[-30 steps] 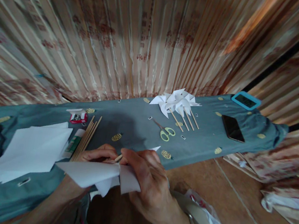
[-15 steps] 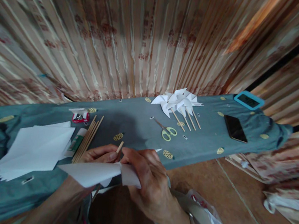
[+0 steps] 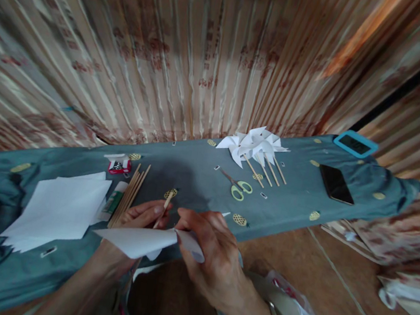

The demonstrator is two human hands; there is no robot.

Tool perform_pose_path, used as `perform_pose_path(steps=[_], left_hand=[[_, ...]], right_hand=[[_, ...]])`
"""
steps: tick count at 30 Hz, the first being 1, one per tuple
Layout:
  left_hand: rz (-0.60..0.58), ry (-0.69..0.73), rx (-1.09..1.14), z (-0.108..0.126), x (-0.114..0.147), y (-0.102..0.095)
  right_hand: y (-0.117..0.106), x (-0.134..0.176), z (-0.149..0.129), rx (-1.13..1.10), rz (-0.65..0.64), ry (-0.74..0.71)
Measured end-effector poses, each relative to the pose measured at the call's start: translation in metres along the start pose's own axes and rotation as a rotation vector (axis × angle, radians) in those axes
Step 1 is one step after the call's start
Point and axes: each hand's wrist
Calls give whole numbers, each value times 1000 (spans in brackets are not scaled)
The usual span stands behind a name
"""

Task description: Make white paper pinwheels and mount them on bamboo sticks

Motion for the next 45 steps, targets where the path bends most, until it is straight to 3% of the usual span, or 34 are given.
perform_pose_path(steps=[3,9,19,36,45], left_hand=[[45,9,30,5,-1,1],[-7,46,-26,7,-1,0],[6,46,-90,7,-2,-1],[17,37,78,6,-2,0],[-7,64,38,7,-1,0]], right_hand=[[0,-2,-2,9,-7,-14],[1,-1,-3,1,-5,-16],[1,0,-3,-29,-32,-27],[1,0,-3,-6,-17,-37],[2,2,-2,-12,-27,-19]])
Point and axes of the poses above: each hand's wrist, its own x-axis away from the middle knuckle, its own y-axis out of the palm, z = x × y, and after that the axes turned 5 degrees about x, right-handed
